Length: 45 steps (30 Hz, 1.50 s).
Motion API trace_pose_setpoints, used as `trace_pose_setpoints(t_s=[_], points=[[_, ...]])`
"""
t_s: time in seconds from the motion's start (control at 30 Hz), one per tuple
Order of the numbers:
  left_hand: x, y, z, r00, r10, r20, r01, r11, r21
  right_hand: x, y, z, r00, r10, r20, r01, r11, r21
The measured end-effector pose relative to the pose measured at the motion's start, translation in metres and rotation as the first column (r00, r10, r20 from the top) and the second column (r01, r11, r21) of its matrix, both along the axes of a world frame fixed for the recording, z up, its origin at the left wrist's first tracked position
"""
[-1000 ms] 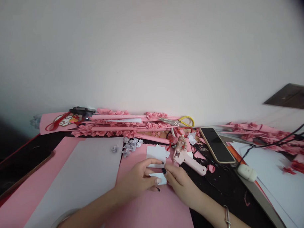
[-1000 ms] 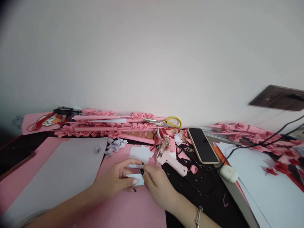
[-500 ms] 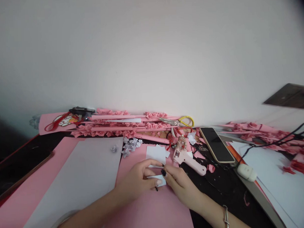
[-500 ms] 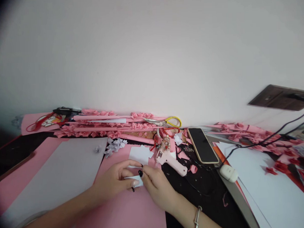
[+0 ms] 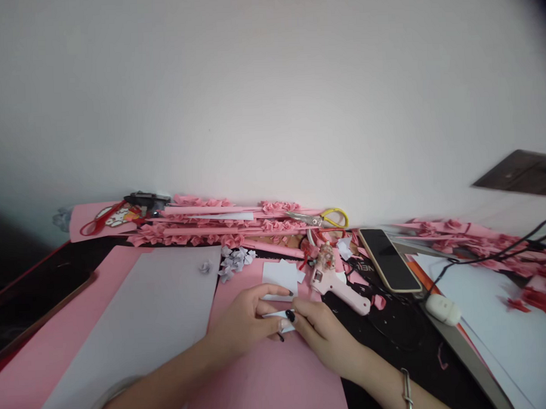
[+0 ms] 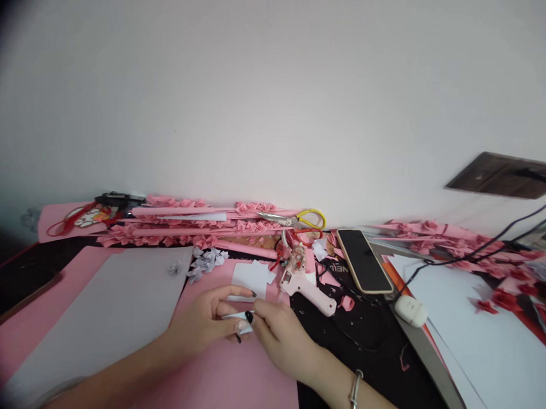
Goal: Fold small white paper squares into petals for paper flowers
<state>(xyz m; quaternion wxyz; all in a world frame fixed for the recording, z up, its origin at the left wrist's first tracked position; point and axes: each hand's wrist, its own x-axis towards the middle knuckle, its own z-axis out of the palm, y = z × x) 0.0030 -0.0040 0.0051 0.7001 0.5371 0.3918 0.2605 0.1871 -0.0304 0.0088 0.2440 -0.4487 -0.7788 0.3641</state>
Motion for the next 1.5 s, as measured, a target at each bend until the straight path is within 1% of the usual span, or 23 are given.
trace_pose_setpoints(t_s=[0.17,0.33,0.53,0.7,0.8,0.97,1.13,1.23,1.37,1.5], points=[[0.0014,0.0009,0.0003,1.000,-0.004,0.018,0.004,1.000,-0.030,-0.0013,-0.0020,0.0018,0.997,0.041,-0.061,-0.041,0.999,0.004],[0.0029,0.0021,-0.0004,0.997,-0.014,0.080,0.017,0.999,-0.045,-0.0040,-0.0038,0.0034,0.997,0.008,-0.079,-0.009,1.000,-0.010],[0.0036,-0.0007,0.0007,0.998,-0.013,0.060,0.014,1.000,-0.022,-0.0043,-0.0047,0.0016,0.998,-0.022,-0.052,0.024,0.999,0.038],[0.0043,-0.0012,-0.0004,0.990,-0.030,0.135,0.032,0.999,-0.017,-0.0049,-0.0047,0.0013,0.995,-0.007,-0.103,0.008,1.000,0.005],[0.0033,-0.0001,-0.0025,0.985,-0.045,0.167,0.049,0.999,-0.018,-0.0043,-0.0043,0.0001,0.990,-0.034,-0.136,0.033,0.999,-0.010],[0.0016,0.0012,-0.0054,0.981,-0.028,0.192,0.034,0.999,-0.029,-0.0018,-0.0024,-0.0009,0.983,-0.065,-0.173,0.060,0.998,-0.037],[0.0021,-0.0003,-0.0051,0.977,-0.025,0.210,0.032,0.999,-0.033,-0.0017,-0.0007,0.0018,0.990,-0.037,-0.139,0.027,0.997,-0.072],[0.0031,-0.0014,-0.0054,0.981,-0.013,0.195,0.020,0.999,-0.034,-0.0032,-0.0011,0.0042,0.985,-0.015,-0.174,-0.005,0.994,-0.113],[0.0030,-0.0012,-0.0065,0.989,0.014,0.148,-0.010,1.000,-0.022,-0.0037,-0.0009,0.0053,0.971,-0.003,-0.237,-0.023,0.994,-0.104],[0.0011,0.0007,-0.0070,0.992,0.035,0.122,-0.033,0.999,-0.015,-0.0020,0.0000,0.0045,0.966,-0.001,-0.257,-0.030,0.993,-0.118]])
